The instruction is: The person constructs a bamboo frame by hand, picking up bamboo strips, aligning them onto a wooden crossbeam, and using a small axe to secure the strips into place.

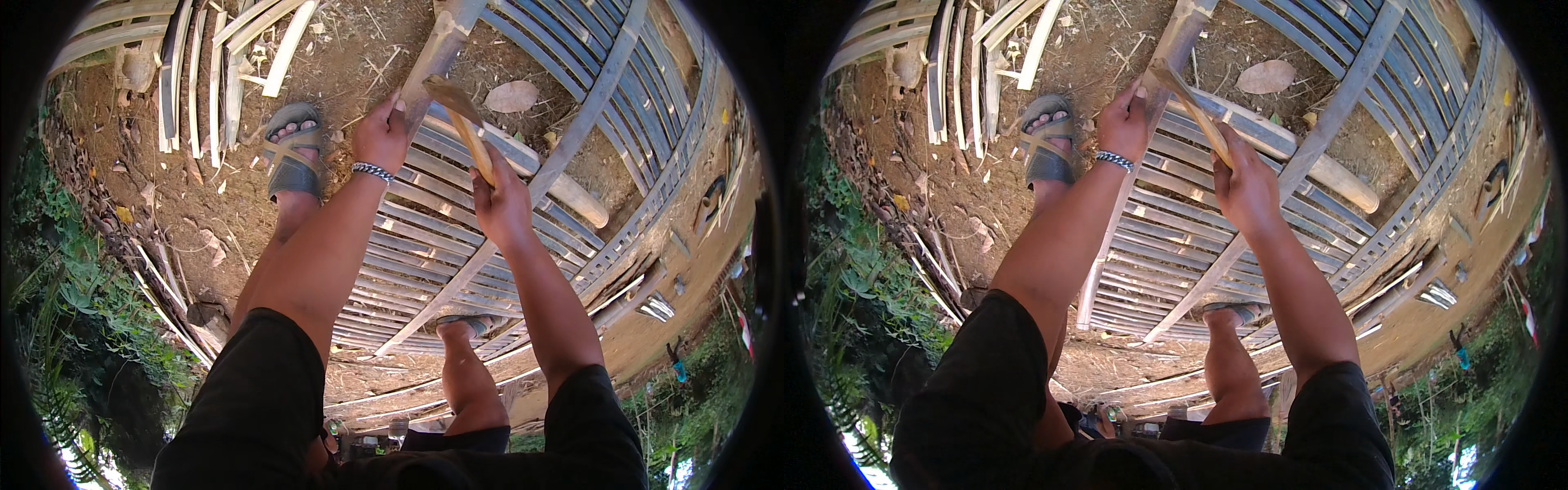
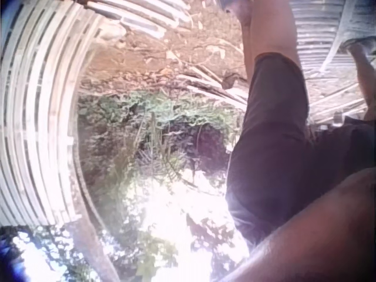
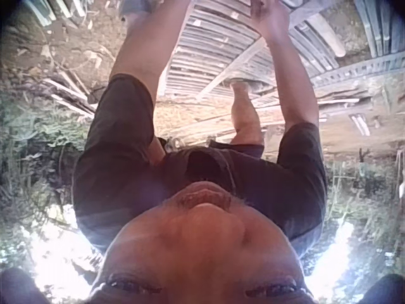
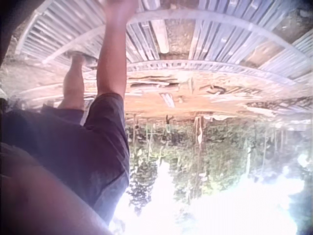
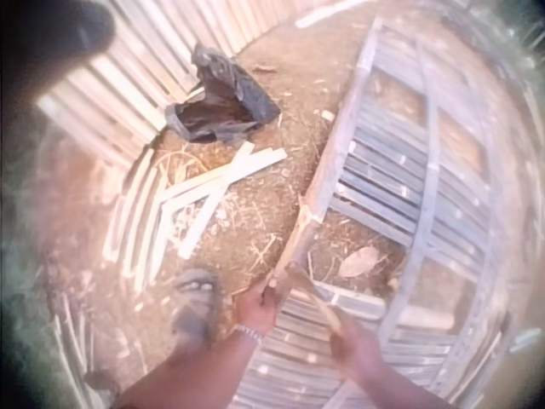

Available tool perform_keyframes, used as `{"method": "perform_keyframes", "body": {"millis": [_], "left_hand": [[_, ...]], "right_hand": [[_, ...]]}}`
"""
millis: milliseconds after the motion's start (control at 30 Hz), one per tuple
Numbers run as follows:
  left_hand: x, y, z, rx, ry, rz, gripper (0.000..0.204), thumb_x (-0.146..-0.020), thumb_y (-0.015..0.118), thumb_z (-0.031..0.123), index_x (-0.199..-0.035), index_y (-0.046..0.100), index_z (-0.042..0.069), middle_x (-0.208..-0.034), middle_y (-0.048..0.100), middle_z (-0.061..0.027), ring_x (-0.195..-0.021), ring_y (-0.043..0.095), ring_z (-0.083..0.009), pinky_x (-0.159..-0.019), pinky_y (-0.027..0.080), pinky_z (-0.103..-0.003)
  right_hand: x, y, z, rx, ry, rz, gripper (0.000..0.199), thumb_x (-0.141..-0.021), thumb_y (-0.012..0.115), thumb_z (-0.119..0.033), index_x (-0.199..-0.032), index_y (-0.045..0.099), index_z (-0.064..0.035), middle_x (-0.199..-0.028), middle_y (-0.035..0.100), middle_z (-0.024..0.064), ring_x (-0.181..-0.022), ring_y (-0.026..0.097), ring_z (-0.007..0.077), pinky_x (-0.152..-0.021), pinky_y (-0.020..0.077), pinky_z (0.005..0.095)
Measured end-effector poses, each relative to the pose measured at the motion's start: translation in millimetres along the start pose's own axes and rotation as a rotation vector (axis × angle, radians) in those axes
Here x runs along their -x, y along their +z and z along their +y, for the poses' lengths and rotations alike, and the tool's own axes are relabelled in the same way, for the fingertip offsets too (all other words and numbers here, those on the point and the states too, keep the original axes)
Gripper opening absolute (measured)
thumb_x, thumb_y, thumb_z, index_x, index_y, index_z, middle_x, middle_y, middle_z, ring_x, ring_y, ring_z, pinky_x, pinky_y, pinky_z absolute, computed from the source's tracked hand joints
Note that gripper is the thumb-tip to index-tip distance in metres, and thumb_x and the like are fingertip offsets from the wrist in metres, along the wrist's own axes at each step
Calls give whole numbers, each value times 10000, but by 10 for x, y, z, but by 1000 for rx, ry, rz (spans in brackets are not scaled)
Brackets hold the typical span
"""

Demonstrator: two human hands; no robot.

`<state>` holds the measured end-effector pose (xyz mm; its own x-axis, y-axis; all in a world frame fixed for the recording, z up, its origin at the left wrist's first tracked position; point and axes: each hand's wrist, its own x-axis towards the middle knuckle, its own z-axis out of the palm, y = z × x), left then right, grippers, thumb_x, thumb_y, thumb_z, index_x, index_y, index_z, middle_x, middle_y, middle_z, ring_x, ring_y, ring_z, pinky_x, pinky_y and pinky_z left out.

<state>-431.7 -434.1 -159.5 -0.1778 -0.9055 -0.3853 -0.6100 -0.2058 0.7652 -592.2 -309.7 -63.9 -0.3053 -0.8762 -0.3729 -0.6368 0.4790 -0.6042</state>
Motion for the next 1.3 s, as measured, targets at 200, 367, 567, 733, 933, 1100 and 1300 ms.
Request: {"method": "perform_keyframes", "body": {"millis": [200,367,567,733,933,1100,1300], "left_hand": [[-20,82,-43,136,-40,0,335,-964,581,312,-1225,686,131,-1008,694,-219,-881,699,-336,-779,531,-377],[-34,38,-120,96,-16,8,325,-950,601,309,-1206,698,132,-1030,695,-217,-901,699,-327,-781,529,-361],[-21,47,-44,131,-130,-74,340,-951,585,335,-1203,701,139,-924,699,-225,-841,689,-362,-758,533,-379],[-80,-39,19,83,-73,-32,342,-958,568,336,-1202,699,136,-973,698,-233,-862,684,-375,-786,536,-403],[-32,21,-37,102,-36,-32,347,-953,571,332,-1204,696,128,-1053,683,-242,-943,680,-373,-828,531,-398],[-27,-60,-118,63,-70,-22,348,-938,586,334,-1195,700,130,-1038,687,-235,-936,681,-374,-831,531,-407],[-17,48,-32,84,-42,-18,356,-949,598,345,-1213,693,125,-949,693,-250,-824,707,-315,-769,527,-353]], "right_hand": [[16,27,165,106,-75,-49,501,-884,620,-69,-1365,500,-139,-1129,669,164,-915,672,381,-748,557,453],[-14,-71,-144,81,-148,26,520,-866,626,-33,-1362,505,-135,-1150,666,171,-928,672,380,-762,558,454],[3,-8,103,113,-140,-42,540,-843,646,-33,-1358,503,-115,-1159,659,194,-966,661,405,-796,557,448],[72,-69,44,-62,-73,33,491,-884,613,-26,-1358,495,-71,-1084,681,200,-925,676,409,-782,550,438],[-35,1,39,82,-55,-46,453,-881,615,-34,-1319,506,-85,-963,684,203,-855,664,438,-741,545,461],[-26,-172,-345,-32,-90,64,427,-893,615,-60,-1306,514,-100,-927,680,200,-809,658,436,-690,537,460],[10,-75,-35,130,16,-51,384,-908,603,-86,-1280,510,-90,-893,675,215,-809,653,454,-677,528,480]]}}
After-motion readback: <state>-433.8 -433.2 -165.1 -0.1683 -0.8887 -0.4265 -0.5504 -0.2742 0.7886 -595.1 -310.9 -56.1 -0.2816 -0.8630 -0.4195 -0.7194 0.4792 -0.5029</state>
